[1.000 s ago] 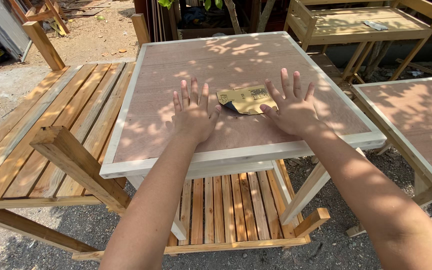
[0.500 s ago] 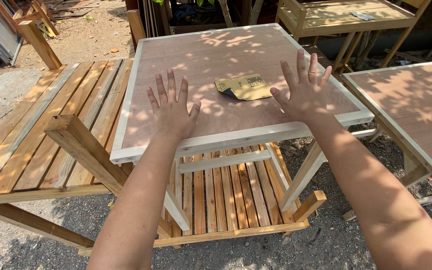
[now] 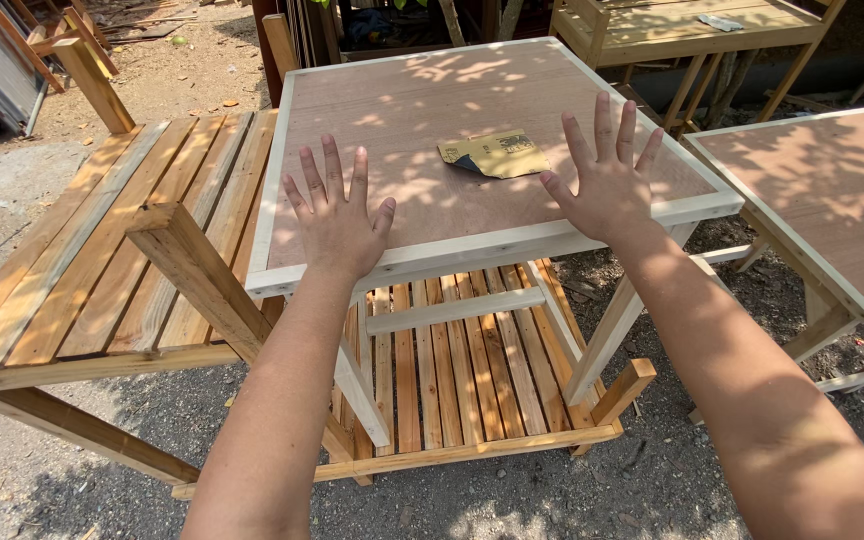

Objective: The person sands the edges and surface of a wooden frame using a sanding block. They work on the frame's edges and then flip the frame to sand the top surface, moving the sanding block back and forth across the wood.

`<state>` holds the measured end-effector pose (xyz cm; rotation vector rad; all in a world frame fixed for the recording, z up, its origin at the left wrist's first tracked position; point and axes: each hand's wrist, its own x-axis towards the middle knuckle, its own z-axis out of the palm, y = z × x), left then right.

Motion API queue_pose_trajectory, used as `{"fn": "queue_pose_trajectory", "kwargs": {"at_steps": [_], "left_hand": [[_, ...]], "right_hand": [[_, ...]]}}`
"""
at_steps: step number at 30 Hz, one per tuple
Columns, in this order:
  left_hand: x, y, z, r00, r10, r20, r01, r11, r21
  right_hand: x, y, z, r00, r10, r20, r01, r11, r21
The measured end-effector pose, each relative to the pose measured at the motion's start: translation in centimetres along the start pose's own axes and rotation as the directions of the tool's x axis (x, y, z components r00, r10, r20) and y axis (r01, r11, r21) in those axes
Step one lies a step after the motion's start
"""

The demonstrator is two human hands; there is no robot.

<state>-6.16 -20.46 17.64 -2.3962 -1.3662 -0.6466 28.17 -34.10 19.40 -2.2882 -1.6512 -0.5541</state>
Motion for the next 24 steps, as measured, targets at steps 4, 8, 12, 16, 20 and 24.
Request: {"fn": "queue_pose_trajectory", "kwargs": {"at_steps": [4,8,12,16,20,24], "left_hand": [[-0.2,0.1,-0.4,0.999,-0.005,0.033,0.005,1.0,-0.005],[-0.5,0.2,-0.9,0.993,-0.051,0.11,0.054,0.998,-0.025],[-0.6,0.3,-0.8,0.995,-0.049,0.092,0.054,0.997,-0.054],[-0.7,0.2,-0.3,0.994,-0.048,0.098,0.053,0.997,-0.048],[-0.9,0.2,0.2,0.993,-0.045,0.107,0.051,0.997,-0.058],[-0.7,0.4,0.3,0.992,-0.046,0.119,0.05,0.998,-0.038]], "right_hand": [[-0.1,-0.4,-0.1,1.0,0.002,0.012,-0.002,1.0,-0.015],[-0.4,-0.9,-0.3,1.0,0.002,0.001,-0.002,1.0,0.007],[-0.7,-0.9,-0.5,1.0,-0.012,-0.011,0.012,0.999,0.036],[-1.3,-1.1,-0.1,0.997,-0.038,-0.073,0.044,0.996,0.073],[-1.2,-0.9,0.6,0.995,-0.052,-0.089,0.058,0.995,0.075],[-0.6,-0.2,1.2,0.995,-0.061,-0.077,0.068,0.994,0.082]]}}
